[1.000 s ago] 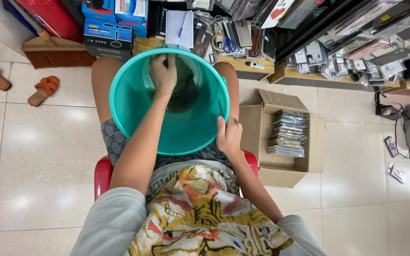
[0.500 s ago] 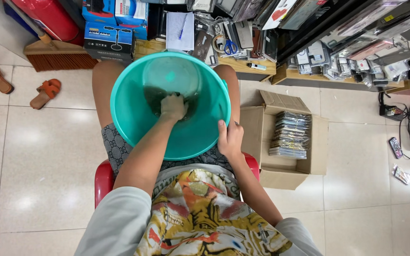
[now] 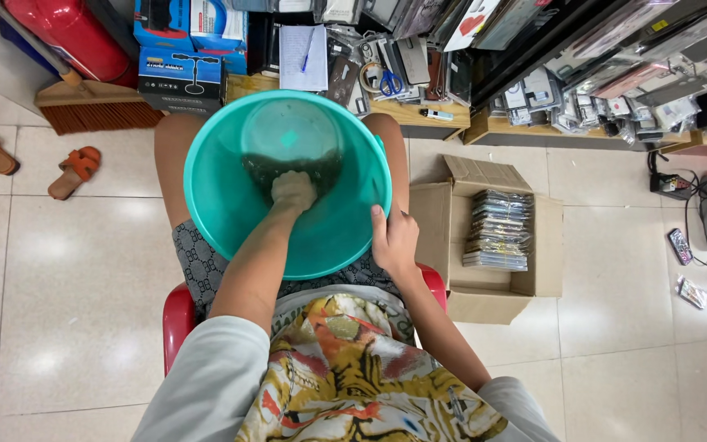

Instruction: The person picks up a stack of packaged phone cases from a shelf, sits down, and then rinses a cloth in a bucket of water. They then use the damp cloth to wipe down and clean several individual phone cases and their packaging one by one.

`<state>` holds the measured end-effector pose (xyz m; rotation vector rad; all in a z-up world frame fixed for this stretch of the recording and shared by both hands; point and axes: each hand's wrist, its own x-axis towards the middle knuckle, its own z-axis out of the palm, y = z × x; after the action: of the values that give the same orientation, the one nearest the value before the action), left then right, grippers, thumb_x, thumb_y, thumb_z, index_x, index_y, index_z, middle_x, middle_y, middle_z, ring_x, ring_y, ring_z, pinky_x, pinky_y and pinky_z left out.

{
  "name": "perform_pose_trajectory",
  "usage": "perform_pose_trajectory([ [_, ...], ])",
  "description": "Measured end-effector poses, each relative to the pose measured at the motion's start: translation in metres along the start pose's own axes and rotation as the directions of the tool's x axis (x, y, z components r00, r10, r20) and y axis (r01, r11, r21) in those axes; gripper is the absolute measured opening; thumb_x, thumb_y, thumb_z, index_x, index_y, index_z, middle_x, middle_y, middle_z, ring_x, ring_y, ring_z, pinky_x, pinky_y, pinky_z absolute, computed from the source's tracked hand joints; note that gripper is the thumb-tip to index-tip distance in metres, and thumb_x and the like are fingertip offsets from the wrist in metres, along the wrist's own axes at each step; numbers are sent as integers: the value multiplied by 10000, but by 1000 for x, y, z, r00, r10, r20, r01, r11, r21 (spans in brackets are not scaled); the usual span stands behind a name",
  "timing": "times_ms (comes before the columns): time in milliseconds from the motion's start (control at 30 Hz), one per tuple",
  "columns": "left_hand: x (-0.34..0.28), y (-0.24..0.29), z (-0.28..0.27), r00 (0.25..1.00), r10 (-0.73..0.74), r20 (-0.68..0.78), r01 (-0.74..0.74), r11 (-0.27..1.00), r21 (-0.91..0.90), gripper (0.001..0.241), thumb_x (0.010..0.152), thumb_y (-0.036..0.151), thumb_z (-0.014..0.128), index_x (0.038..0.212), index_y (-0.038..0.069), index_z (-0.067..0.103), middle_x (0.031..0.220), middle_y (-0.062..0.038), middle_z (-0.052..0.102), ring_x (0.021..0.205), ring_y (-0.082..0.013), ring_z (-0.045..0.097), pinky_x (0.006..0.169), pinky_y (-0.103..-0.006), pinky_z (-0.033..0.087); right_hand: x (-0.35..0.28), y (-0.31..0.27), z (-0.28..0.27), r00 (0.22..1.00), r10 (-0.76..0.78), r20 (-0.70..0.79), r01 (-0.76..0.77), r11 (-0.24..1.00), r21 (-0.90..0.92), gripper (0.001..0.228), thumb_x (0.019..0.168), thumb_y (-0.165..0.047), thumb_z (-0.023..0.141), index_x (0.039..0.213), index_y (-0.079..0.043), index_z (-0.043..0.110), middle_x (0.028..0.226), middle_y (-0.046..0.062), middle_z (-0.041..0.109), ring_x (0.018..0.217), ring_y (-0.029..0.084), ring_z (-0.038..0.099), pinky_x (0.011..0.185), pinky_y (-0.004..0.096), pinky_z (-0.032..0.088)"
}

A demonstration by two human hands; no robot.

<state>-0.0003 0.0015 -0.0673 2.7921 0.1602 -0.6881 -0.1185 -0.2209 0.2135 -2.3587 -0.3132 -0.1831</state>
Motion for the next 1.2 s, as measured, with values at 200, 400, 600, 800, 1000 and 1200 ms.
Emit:
perform_pose_trajectory([
  [200, -19, 14, -50, 999, 10, -41, -13, 997, -70, 403, 983, 331, 509, 693, 130, 704, 579, -78, 634, 515, -192, 599, 518, -336, 445, 0, -8, -4, 1000, 25, -10, -24, 996, 89, 494, 1075, -318, 426, 1474, -29, 399, 1471, 294, 451, 1026, 543, 661, 755, 645, 576],
  [400, -55, 18, -110, 982, 39, -183, -63, 990, -129, 342, 983, 248, 543, 776, 67, 747, 728, -127, 699, 688, -284, 679, 651, -423, 537, 14, -85, -52, 959, -190, -210, 224, 963, 151, 420, 1045, -190, 589, 1428, -60, 476, 1551, 220, 301, 1207, 392, 603, 905, 472, 571],
  [600, -209, 26, -214, 799, 67, -598, -436, 749, -499, 288, 1068, 281, 623, 962, 67, 783, 890, -147, 666, 875, -407, 657, 698, -494, 585, 35, -126, -64, 853, -399, -338, 449, 890, 84, 291, 1076, -142, 467, 1303, -74, 634, 1418, 165, 440, 1054, 331, 576, 924, 469, 503],
  [800, -247, 30, -265, 639, 40, -768, -684, 487, -544, 207, 1043, 199, 671, 1223, 186, 773, 908, -126, 669, 861, -312, 699, 645, -353, 568, 79, -145, -48, 856, -514, 63, 513, 858, 33, 297, 1083, -164, 461, 1305, -82, 639, 1096, 130, 692, 895, 393, 699, 758, 497, 558],
  [1000, -248, 16, -272, 575, -6, -818, -782, 290, -552, 199, 1067, 90, 598, 1160, 48, 770, 963, -167, 729, 991, -185, 637, 782, -365, 523, 104, -156, -33, 884, -414, 219, 409, 910, 67, 387, 1024, -168, 601, 1410, -194, 587, 1036, 55, 732, 722, 275, 734, 624, 458, 572],
  [1200, -251, 9, -272, 605, -50, -795, -782, 152, -605, 198, 1077, 106, 591, 1110, 40, 775, 1047, -134, 768, 1050, -136, 623, 927, -364, 520, 116, -148, -28, 904, -368, 216, 253, 870, 423, 165, 947, -88, 724, 1106, -87, 771, 873, 105, 757, 659, 194, 694, 544, 298, 541],
])
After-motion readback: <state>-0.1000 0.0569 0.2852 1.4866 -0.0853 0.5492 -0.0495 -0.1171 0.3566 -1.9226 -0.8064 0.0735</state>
